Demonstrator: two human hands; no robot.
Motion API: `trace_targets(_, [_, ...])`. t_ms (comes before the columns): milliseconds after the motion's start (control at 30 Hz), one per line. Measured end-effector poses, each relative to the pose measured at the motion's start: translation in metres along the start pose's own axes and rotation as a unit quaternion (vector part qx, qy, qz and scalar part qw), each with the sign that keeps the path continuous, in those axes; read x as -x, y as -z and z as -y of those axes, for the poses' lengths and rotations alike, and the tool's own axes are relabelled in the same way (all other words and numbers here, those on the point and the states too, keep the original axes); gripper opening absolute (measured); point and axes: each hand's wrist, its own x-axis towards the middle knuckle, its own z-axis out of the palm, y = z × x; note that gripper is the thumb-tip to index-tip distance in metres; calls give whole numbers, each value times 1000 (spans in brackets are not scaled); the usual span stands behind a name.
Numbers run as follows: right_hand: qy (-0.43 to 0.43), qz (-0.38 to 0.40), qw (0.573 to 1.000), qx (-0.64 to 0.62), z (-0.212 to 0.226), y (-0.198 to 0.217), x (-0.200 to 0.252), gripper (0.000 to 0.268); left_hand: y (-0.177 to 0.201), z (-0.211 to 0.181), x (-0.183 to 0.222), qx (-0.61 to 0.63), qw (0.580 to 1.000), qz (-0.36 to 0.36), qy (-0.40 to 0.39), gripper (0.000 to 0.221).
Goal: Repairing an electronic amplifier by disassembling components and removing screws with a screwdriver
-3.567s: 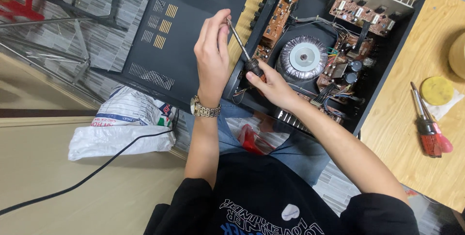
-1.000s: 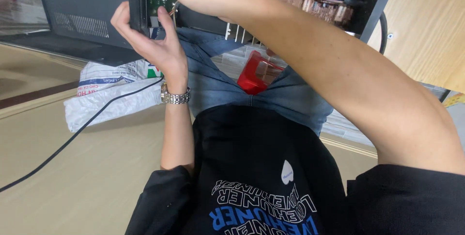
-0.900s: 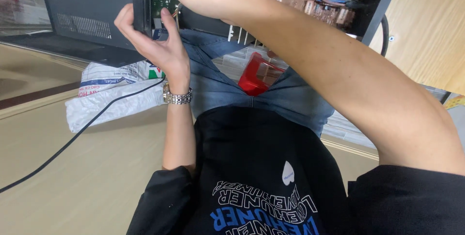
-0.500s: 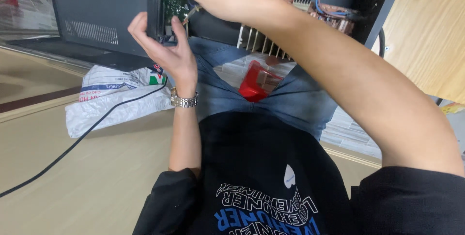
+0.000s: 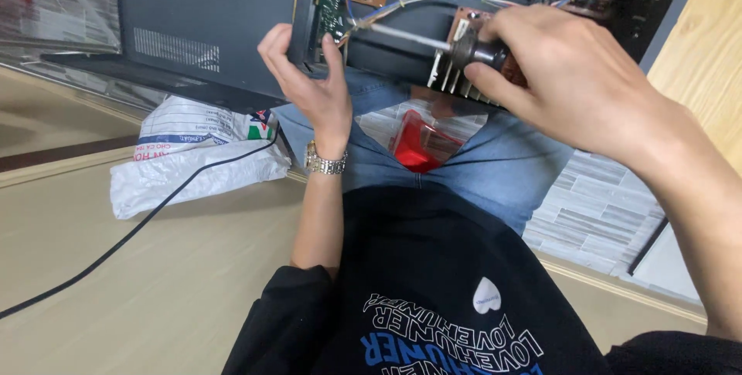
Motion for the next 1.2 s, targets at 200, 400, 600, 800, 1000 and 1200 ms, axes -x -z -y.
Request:
trace_targets(200, [38,-40,998,-8,-4,4,-17,27,2,-3,0,-10,1000,7,20,41])
trace_targets(400, [44,-51,997,-30,7,4,-15,22,1,3,1,-16,1000,11,20,44])
trace_targets(600, [35,-42,984,171,38,-11,4,25,2,-1,0,-10,1000,16,24,43])
trace_targets(800, [66,-69,971,221,46,-25,-10,22,2,-1,-1,-17,999,17,30,43])
trace_targets(1000, [84,-113,960,244,50,-34,-23,12,3,-4,-3,-14,999,20,32,44])
trace_targets(1200, [83,-90,956,267,49,-36,-29,13,2,-1,-2,-9,999,20,35,41])
